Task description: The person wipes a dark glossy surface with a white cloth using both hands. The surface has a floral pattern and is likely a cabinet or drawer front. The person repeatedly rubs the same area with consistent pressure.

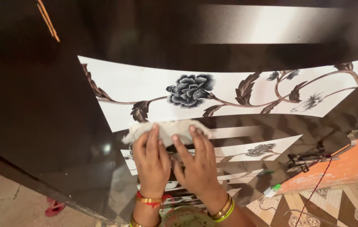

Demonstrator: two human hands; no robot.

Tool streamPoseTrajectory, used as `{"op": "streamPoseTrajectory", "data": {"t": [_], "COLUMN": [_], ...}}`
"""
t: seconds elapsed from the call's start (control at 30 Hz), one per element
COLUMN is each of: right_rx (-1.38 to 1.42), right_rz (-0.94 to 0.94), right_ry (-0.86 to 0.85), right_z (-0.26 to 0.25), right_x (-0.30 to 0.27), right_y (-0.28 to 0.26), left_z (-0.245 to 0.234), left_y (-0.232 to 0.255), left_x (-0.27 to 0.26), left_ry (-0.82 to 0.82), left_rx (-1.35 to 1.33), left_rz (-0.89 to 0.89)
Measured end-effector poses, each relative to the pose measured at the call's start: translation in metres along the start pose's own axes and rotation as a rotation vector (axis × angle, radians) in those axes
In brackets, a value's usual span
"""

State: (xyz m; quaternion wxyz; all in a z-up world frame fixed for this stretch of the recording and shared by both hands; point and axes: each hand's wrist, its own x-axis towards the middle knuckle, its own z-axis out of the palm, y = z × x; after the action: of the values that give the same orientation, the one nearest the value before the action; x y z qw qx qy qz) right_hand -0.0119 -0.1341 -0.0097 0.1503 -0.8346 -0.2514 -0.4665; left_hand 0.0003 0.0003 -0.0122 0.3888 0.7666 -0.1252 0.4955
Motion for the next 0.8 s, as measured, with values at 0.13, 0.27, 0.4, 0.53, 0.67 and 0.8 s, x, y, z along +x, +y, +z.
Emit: {"op": "streamPoseTrajectory", "data": {"t": [0.13,0.27,0.4,0.53,0.67,0.8], "right_rx": [0.015,-0.013,-0.03,-0.049,-0.106,-0.15], "right_rz": [0.014,0.001,0.007,0.047,0.103,0.168], "right_ry": [-0.058,-0.068,-0.072,-0.056,-0.063,-0.032], "right_z": [0.004,0.003,-0.008,-0.029,-0.055,-0.081], "right_x": [-0.016,-0.026,-0.036,-0.045,-0.056,-0.067], "right_y": [0.004,0.02,0.045,0.083,0.122,0.166], "left_z": [0.015,0.031,0.056,0.089,0.126,0.166], "left_y": [-0.017,-0.017,-0.005,0.019,0.052,0.088], "left_x": [-0.037,-0.062,-0.071,-0.075,-0.078,-0.074], "left_ry": [0.039,-0.047,-0.077,-0.123,-0.162,-0.227], "left_rx": [0.018,0.099,0.155,0.173,0.277,0.271], "left_rz": [-0.003,0.053,0.125,0.2,0.298,0.396]}}
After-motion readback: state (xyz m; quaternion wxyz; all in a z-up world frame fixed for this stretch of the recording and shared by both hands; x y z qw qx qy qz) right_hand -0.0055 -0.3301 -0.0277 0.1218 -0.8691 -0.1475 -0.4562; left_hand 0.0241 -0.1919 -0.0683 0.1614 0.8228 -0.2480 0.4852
